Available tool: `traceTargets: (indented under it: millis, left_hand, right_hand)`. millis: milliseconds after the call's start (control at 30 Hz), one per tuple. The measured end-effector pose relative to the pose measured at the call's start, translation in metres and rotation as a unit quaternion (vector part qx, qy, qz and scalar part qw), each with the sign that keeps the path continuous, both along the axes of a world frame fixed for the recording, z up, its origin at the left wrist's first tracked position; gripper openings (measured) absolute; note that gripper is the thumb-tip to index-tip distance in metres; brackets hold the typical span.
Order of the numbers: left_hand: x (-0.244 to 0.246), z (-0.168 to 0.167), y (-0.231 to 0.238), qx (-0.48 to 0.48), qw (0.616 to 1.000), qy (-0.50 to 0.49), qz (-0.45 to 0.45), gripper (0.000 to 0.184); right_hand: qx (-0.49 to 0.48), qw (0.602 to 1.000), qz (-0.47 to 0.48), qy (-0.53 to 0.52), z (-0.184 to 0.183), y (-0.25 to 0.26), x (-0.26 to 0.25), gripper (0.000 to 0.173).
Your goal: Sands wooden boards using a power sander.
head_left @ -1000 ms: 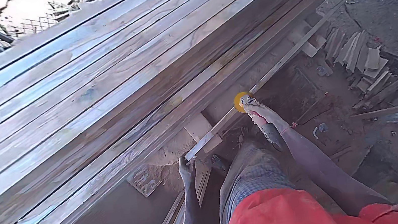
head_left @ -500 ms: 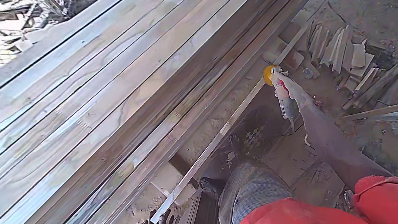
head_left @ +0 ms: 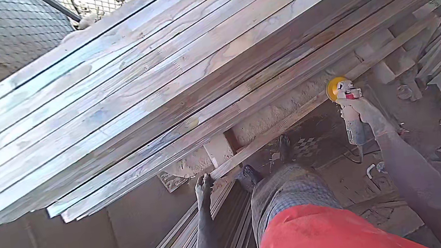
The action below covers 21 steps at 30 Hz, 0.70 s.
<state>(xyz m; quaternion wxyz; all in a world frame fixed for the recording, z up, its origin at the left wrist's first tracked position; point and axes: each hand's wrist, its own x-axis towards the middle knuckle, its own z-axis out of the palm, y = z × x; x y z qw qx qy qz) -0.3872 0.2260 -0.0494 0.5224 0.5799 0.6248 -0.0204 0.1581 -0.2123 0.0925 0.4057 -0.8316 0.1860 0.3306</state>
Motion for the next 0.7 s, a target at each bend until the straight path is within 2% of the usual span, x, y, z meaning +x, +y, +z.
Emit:
traceTargets:
  millis: [167, 300, 400, 533, 700]
  left_hand:
    - [-0.029, -0.005, 0.003, -0.017, 0.997, -0.058, 0.04, 0.052]
    - [-0.088, -0.015, 0.008, -0.02, 0.985, -0.077, 0.151, 0.061]
    - [-0.13, -0.02, -0.002, -0.039, 0.967, -0.088, 0.237, 0.066]
    - [-0.162, -0.018, -0.016, -0.071, 0.941, -0.081, 0.32, 0.072]
    - [-0.162, -0.021, -0.02, -0.109, 0.907, -0.121, 0.389, 0.084]
  right_hand:
    - [-0.02, 0.977, 0.202, 0.068, -0.022, 0.112, -0.149, 0.062]
    - [-0.013, 0.944, 0.317, 0.086, -0.053, 0.199, -0.254, 0.071]
    - [-0.058, 0.909, 0.405, 0.078, -0.074, 0.251, -0.311, 0.081]
    - [-0.099, 0.852, 0.509, 0.072, -0.068, 0.322, -0.379, 0.09]
    - [-0.09, 0.818, 0.564, 0.066, -0.056, 0.38, -0.445, 0.087]
